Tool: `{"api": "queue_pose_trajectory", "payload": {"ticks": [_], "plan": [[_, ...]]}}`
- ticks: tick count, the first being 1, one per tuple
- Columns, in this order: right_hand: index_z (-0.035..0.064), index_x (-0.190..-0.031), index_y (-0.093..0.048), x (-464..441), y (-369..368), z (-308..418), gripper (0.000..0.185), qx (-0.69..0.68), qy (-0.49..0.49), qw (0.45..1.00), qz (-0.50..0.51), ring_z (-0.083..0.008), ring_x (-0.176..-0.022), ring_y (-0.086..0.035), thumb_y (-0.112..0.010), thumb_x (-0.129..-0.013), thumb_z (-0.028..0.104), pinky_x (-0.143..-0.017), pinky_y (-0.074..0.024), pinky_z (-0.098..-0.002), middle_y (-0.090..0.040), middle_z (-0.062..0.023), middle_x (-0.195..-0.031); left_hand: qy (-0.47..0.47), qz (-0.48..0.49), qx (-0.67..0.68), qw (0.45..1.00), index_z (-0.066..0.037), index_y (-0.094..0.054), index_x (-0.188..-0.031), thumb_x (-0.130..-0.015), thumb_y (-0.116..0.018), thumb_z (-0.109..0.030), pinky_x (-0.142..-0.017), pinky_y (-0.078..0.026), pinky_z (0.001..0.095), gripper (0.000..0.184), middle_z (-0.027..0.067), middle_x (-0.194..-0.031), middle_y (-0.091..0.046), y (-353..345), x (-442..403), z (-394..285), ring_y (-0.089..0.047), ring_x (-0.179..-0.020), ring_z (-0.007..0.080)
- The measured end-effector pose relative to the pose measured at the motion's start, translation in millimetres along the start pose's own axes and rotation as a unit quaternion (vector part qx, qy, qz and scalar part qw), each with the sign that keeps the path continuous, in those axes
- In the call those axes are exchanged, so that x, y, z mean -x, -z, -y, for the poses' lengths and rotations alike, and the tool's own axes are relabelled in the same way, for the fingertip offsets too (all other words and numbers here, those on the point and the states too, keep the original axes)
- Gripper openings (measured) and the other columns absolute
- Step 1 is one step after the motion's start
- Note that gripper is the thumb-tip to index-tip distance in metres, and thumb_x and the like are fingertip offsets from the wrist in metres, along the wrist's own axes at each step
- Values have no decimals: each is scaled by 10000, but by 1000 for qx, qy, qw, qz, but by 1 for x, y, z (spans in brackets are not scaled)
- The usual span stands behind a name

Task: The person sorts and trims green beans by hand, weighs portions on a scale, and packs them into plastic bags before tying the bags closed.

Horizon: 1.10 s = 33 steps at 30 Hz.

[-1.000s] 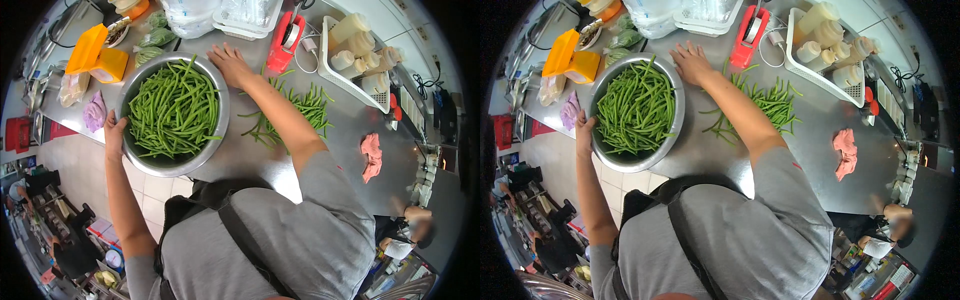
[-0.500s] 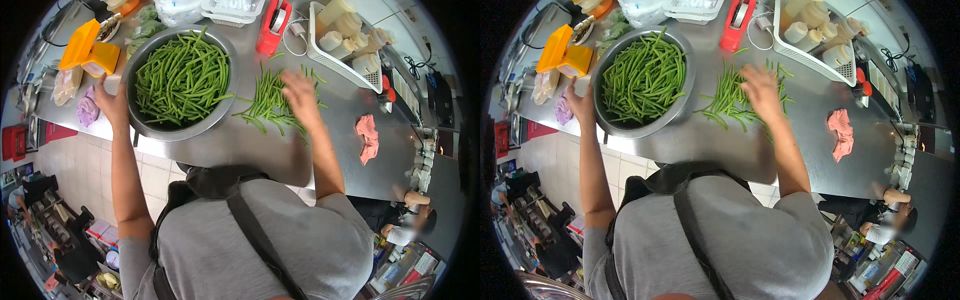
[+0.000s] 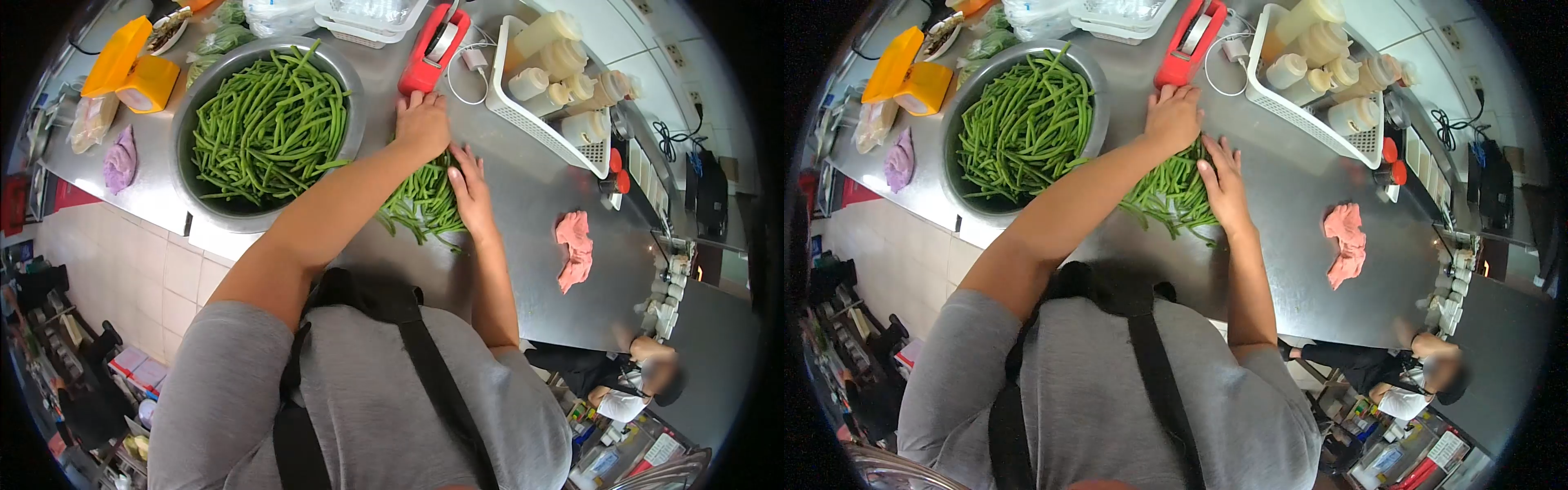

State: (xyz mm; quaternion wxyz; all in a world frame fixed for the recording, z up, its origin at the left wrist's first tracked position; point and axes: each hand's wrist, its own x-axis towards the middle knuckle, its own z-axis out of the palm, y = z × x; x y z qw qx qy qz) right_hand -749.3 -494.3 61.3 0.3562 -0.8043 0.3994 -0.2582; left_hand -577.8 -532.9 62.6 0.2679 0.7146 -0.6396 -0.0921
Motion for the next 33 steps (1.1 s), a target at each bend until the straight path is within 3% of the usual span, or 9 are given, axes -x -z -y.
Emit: {"api": "queue_pose_trajectory", "payload": {"ticks": [4,7,11,13,16,20,25,28,33], "plan": [[76,-1479,-389,30,26,24,780,59,2,998,18,-410,-1489,-127,-668,-863,465,-1187,-35,-577,-342,-159,-1554,1,21,-38,999,-78,-596,-1246,-893,-630,-325,-972,-367,479,432,87,-1317,-547,2,14,-5,-471,-1196,279],[88,-1522,-299,61,37,23,1088,130,-5,990,61,-442,-1491,-49,-852,-656,447,-1176,-30,-608,-198,-195,-1601,-52,66,-13,996,-85,-625,-1202,-889,-632,-353,-997,-341,487,412,95,-1198,-576,10,51,-7,-467,-1180,269],[70,-1544,-208,89,38,33,1332,181,-32,976,120,-460,-1487,-26,-966,-465,262,-1178,-38,-602,-74,-261,-1604,-68,76,75,992,-119,-539,-1325,-771,-733,-497,-1051,-305,526,698,158,-1351,-478,49,82,9,-412,-1258,351],[43,-1541,-190,94,29,27,1322,170,-42,982,73,-460,-1486,-26,-959,-489,269,-1182,-35,-591,-79,-264,-1603,-59,13,105,993,-140,-444,-1431,-658,-803,-576,-1101,-263,556,958,202,-1454,-391,65,93,25,-344,-1347,414],[-1,-1533,-165,89,14,24,1197,189,-49,980,37,-454,-1488,-36,-894,-623,270,-1191,-17,-559,-111,-273,-1595,-37,123,79,989,-167,-247,-1540,-506,-856,-630,-1159,-155,596,1287,237,-1555,-235,71,121,43,-177,-1448,465],[-5,-1536,-156,72,-15,26,949,113,-13,993,0,-426,-1490,-72,-728,-803,185,-1199,-39,-531,-155,-275,-1583,-86,210,110,968,-157,-183,-1560,-463,-906,-524,-1180,-34,603,1364,263,-1559,-213,70,126,19,-98,-1480,449],[19,-1557,-103,64,-59,36,851,-280,-42,955,-88,-335,-1461,-222,-608,-872,54,-1195,-157,-428,-232,-224,-1567,-105,91,147,979,-234,-362,-1492,-665,-766,-166,-1067,-350,526,923,191,-1421,-404,41,136,-2,-433,-1271,420],[33,-1564,-68,67,-57,51,809,-438,-95,888,-104,-264,-1416,-297,-551,-916,-3,-1172,-216,-364,-275,-176,-1549,-116,71,188,973,-253,-448,-1409,-713,-710,-121,-954,-469,508,754,164,-1373,-441,40,129,-7,-524,-1177,413],[32,-1559,-57,64,-47,73,754,-398,-84,899,-161,-256,-1413,-302,-512,-959,1,-1169,-229,-378,-259,-168,-1551,-116,66,237,962,-248,-518,-1296,-698,-689,-24,-773,-559,473,661,133,-1331,-471,56,115,-22,-605,-1061,395]]}}
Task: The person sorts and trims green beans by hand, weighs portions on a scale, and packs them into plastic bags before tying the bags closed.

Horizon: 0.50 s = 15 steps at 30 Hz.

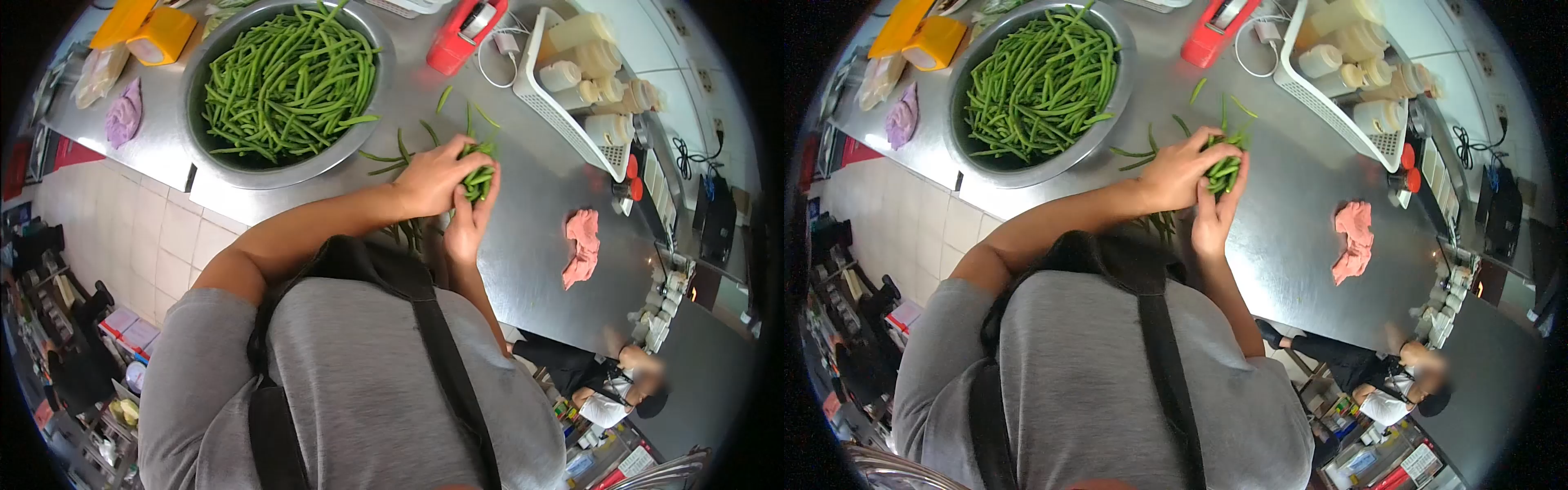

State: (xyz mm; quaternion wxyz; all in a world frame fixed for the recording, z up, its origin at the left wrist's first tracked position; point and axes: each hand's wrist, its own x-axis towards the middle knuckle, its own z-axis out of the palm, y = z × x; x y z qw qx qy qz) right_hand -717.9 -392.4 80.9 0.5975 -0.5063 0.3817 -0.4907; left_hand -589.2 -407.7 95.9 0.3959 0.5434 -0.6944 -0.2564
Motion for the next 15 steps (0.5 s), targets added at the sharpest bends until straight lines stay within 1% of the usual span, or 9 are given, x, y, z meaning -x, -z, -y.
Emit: {"api": "queue_pose_trajectory", "payload": {"ticks": [1,2,5,8,9,10,11,13,15], "plan": [[32,-1559,-59,1,-8,12,757,17,27,999,-12,-260,-1415,-300,-518,-958,8,-1171,-225,-385,-251,-168,-1553,-28,-27,11,999,-244,-523,-1283,-695,-685,-5,-754,-565,471,655,128,-1329,-473,4,-2,-6,-614,-1048,392],[32,-1559,-60,0,-18,25,760,33,54,998,-25,-263,-1417,-297,-523,-957,15,-1172,-222,-391,-242,-167,-1556,-39,-52,25,998,-244,-535,-1276,-682,-685,26,-768,-565,458,669,131,-1310,-491,15,-5,-17,-617,-1050,390],[42,-1558,-98,-11,-53,62,745,9,118,993,1,-269,-1412,-319,-482,-926,-48,-1166,-253,-397,-271,-161,-1546,-48,-91,7,995,-250,-568,-1253,-688,-701,-23,-794,-563,441,623,141,-1297,-508,60,-11,-40,-620,-1058,382],[30,-1554,-99,-29,-101,85,763,2,196,977,87,-276,-1420,-311,-517,-919,-24,-1170,-250,-400,-265,-163,-1549,-65,-193,-33,979,-256,-604,-1224,-677,-729,-82,-828,-553,421,587,140,-1291,-518,114,-8,-48,-617,-1078,366],[16,-1551,-97,-36,-116,86,788,19,211,971,110,-274,-1412,-321,-559,-913,14,-1168,-253,-396,-264,-162,-1549,-47,-211,-35,976,-243,-614,-1225,-663,-744,-118,-888,-532,410,591,137,-1286,-531,134,-3,-48,-603,-1110,363],[6,-1547,-103,-41,-134,87,801,8,225,964,139,-265,-1402,-329,-586,-909,40,-1161,-259,-383,-281,-163,-1534,-46,-235,-79,968,-236,-605,-1224,-688,-736,-143,-850,-542,405,560,133,-1285,-539,152,3,-43,-611,-1091,358],[-2,-1543,-117,-53,-143,81,802,83,256,948,170,-254,-1395,-331,-601,-905,54,-1153,-267,-373,-298,-159,-1516,-46,-258,-122,957,-229,-596,-1223,-713,-727,-169,-812,-552,400,530,130,-1285,-547,167,9,-35,-620,-1071,352],[-24,-1531,-140,-63,-167,63,806,117,267,932,217,-257,-1401,-317,-626,-895,75,-1152,-264,-370,-300,-163,-1510,-28,-264,-170,949,-224,-591,-1240,-692,-751,-167,-855,-541,404,574,133,-1288,-546,193,21,-13,-611,-1087,362],[-5,-1527,-169,-68,-180,49,848,122,234,927,266,-448,-1427,-233,-663,-847,109,-1180,-176,-477,-226,-296,-1522,7,-240,-180,954,-216,-580,-1265,-664,-768,-119,-890,-529,405,638,131,-1298,-545,210,36,3,-602,-1109,359]]}}
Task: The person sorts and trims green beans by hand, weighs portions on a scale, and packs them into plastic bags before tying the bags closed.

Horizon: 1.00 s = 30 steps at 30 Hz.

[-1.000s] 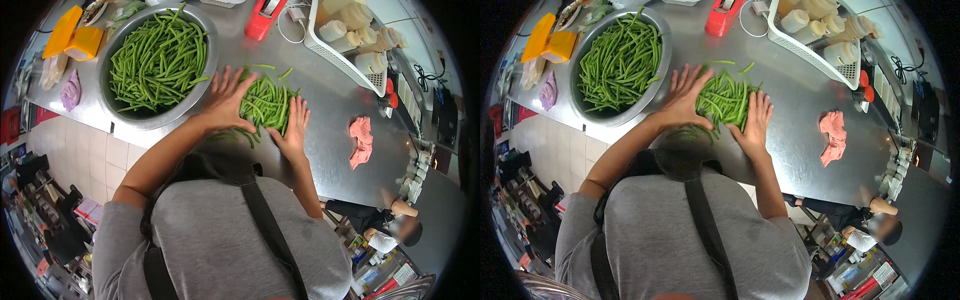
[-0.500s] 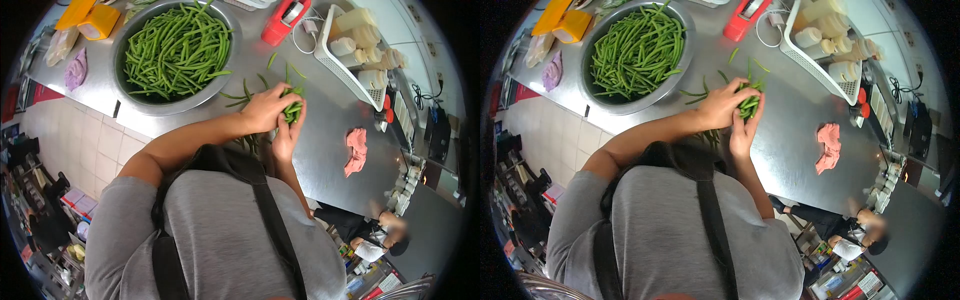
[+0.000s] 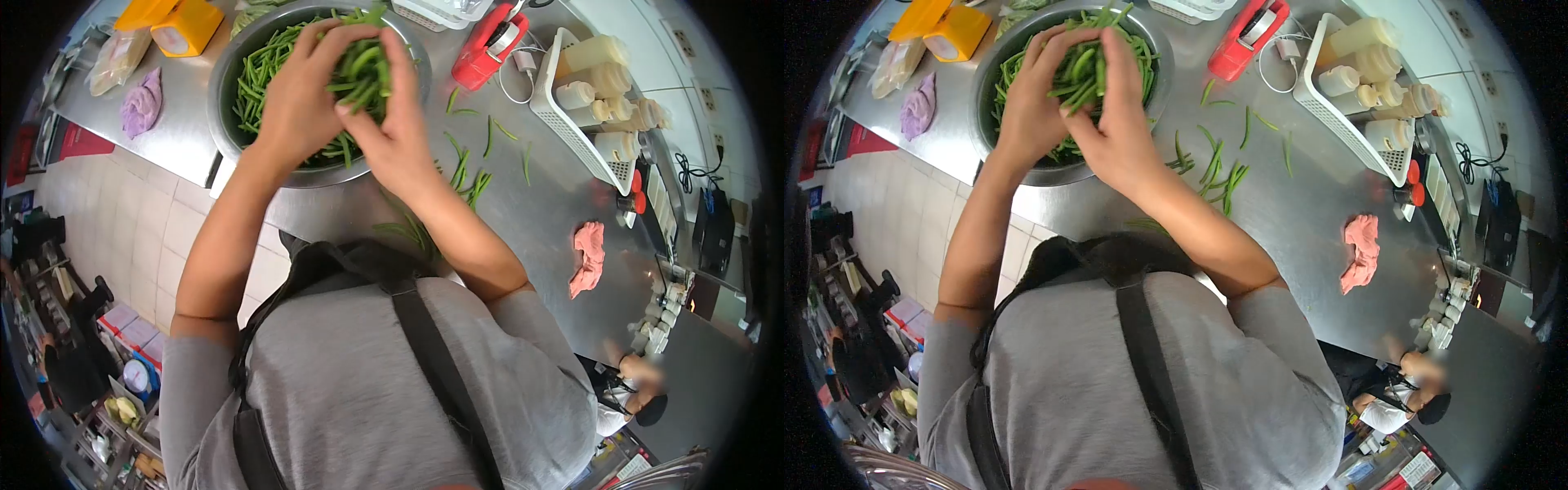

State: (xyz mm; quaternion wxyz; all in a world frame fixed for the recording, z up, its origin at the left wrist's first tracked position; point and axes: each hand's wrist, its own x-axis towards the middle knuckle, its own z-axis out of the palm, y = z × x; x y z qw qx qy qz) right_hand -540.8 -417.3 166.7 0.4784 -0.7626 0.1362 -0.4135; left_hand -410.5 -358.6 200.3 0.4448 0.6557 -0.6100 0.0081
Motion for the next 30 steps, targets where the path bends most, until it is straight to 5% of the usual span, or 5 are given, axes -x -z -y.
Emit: {"api": "queue_pose_trajectory", "payload": {"ticks": [9,14,16,21,30], "plan": [[122,-1236,-637,33,107,-32,391,272,-59,956,-94,-393,-1285,-485,-672,-846,129,-1086,-379,-468,-602,-122,-1318,-8,82,-119,990,-210,-620,-1284,-666,-770,1,-1086,-398,440,670,81,-1418,-497,32,13,-11,-440,-1339,319],[126,-1371,-546,117,221,-124,514,457,-230,855,-83,-398,-1432,-282,-582,-944,410,-1187,-164,-487,-433,-170,-1489,-130,279,195,931,-219,-569,-1347,-697,-763,-25,-1130,-345,473,705,85,-1455,-453,-22,76,-47,-344,-1418,308],[125,-1401,-519,139,221,-124,580,506,-240,828,-21,-401,-1468,-204,-537,-954,493,-1200,-85,-501,-364,-167,-1543,-142,364,89,916,-216,-465,-1431,-700,-807,-189,-1137,-281,554,807,113,-1518,-356,-51,100,-40,-257,-1453,340],[86,-1407,-506,159,172,-80,538,359,-196,911,53,-399,-1478,-188,-476,-993,429,-1198,-68,-517,-346,-147,-1559,-95,394,-40,913,-140,-187,-1559,-571,-805,-653,-1127,-99,701,1273,208,-1613,-98,-101,130,-18,-45,-1489,446],[0,-1492,-286,163,90,-35,602,18,-219,958,-183,-336,-1409,-323,-535,-983,201,-1170,-223,-430,-301,-231,-1527,-146,319,15,936,-174,-341,-1501,-703,-772,-483,-1130,-87,695,959,132,-1562,-306,-188,79,-30,-201,-1466,387]]}}
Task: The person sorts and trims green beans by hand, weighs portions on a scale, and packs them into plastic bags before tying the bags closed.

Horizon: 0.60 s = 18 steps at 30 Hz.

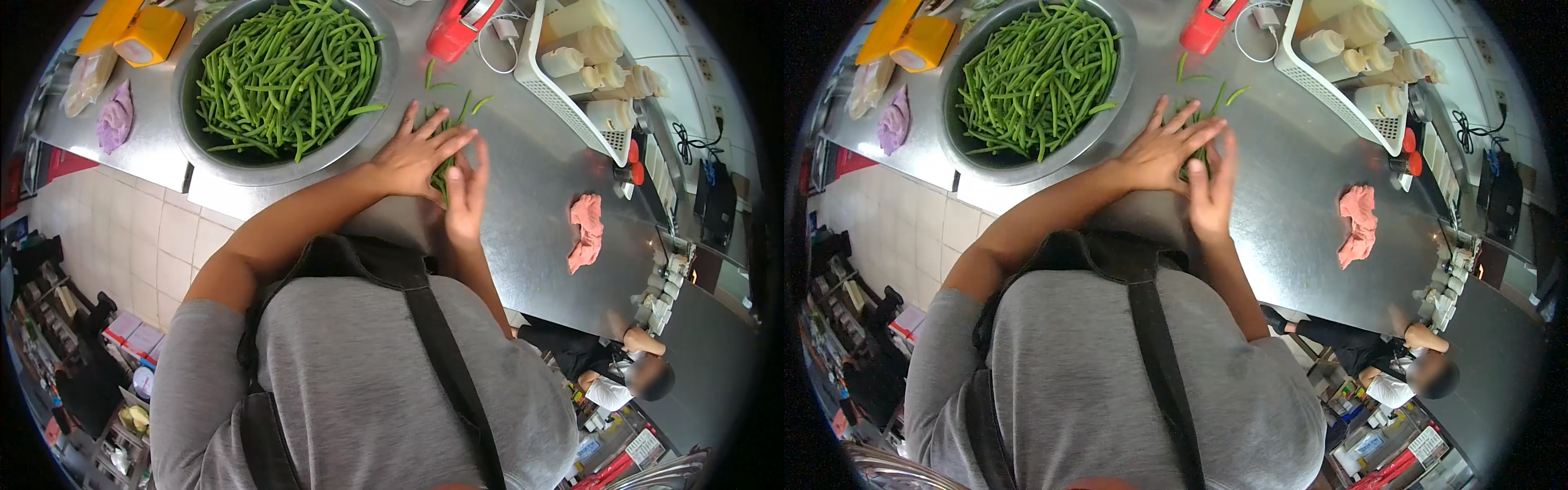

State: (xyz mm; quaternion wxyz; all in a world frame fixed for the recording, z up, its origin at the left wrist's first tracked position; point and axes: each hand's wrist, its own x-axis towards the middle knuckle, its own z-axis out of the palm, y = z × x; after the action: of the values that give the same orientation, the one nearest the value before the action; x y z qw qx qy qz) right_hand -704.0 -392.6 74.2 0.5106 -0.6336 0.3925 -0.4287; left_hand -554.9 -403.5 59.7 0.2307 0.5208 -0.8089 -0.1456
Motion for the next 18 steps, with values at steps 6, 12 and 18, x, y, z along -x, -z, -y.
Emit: {"api": "queue_pose_trajectory", "payload": {"ticks": [6,12,18], "plan": [[58,-1286,-572,-1,64,2,358,288,-10,958,2,-287,-1233,-462,-602,-941,149,-1086,-332,-395,-571,-124,-1298,-65,37,-69,995,-140,-601,-1208,-762,-754,-389,-1019,-378,485,534,56,-1217,-539,-5,-2,3,-479,-1188,256],[71,-1212,-632,-2,74,-26,290,277,-7,961,-15,-284,-1230,-464,-610,-932,144,-1076,-338,-389,-594,-115,-1280,-28,13,-130,991,-47,-551,-1029,-818,-602,-105,-622,-566,392,224,106,-1026,-575,0,-4,2,-660,-855,280],[72,-1301,-573,-51,78,-56,404,355,36,932,-65,-339,-1296,-416,-632,-933,227,-1117,-274,-458,-542,-156,-1360,71,-52,-29,996,-21,-516,-1085,-776,-638,-50,-664,-571,433,333,147,-1033,-570,53,-6,-18,-668,-823,363]]}}
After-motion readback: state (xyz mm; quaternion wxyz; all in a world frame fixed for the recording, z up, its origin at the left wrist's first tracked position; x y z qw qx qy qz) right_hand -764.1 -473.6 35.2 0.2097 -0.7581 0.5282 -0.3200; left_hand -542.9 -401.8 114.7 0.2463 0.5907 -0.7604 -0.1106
